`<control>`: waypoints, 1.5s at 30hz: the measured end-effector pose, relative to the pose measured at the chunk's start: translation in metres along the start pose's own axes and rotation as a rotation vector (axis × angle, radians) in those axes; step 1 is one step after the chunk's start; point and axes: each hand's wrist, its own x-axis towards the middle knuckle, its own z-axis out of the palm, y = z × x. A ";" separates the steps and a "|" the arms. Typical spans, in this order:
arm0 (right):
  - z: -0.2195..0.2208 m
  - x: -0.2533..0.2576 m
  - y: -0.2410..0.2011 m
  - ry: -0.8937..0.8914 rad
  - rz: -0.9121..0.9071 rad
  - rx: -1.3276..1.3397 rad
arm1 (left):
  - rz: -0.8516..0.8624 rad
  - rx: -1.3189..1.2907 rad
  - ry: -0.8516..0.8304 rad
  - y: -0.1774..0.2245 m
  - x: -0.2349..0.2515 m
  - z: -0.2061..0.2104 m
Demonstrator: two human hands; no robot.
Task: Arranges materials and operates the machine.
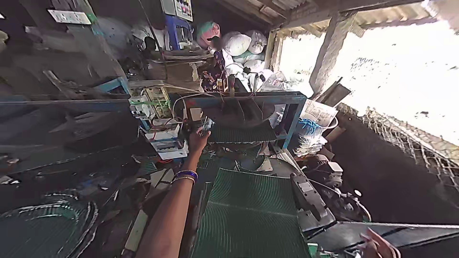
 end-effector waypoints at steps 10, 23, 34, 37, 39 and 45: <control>0.120 0.114 -0.053 -0.283 0.156 -0.404 | -0.052 -0.080 -0.012 0.017 -0.017 -0.007; 0.165 0.129 -0.067 -0.475 0.267 -0.659 | 0.233 0.292 -0.225 -0.131 -0.277 -0.026; 0.160 0.126 -0.078 -0.476 0.265 -0.629 | 0.178 0.199 -0.227 -0.135 -0.279 -0.027; 0.159 0.125 -0.078 -0.480 0.268 -0.639 | 0.168 0.197 -0.220 -0.136 -0.280 -0.026; 0.161 0.125 -0.073 -0.478 0.265 -0.629 | 0.157 0.201 -0.221 -0.136 -0.280 -0.026; 0.160 0.117 -0.038 -0.399 0.087 -0.571 | 0.130 0.208 -0.255 -0.133 -0.277 -0.025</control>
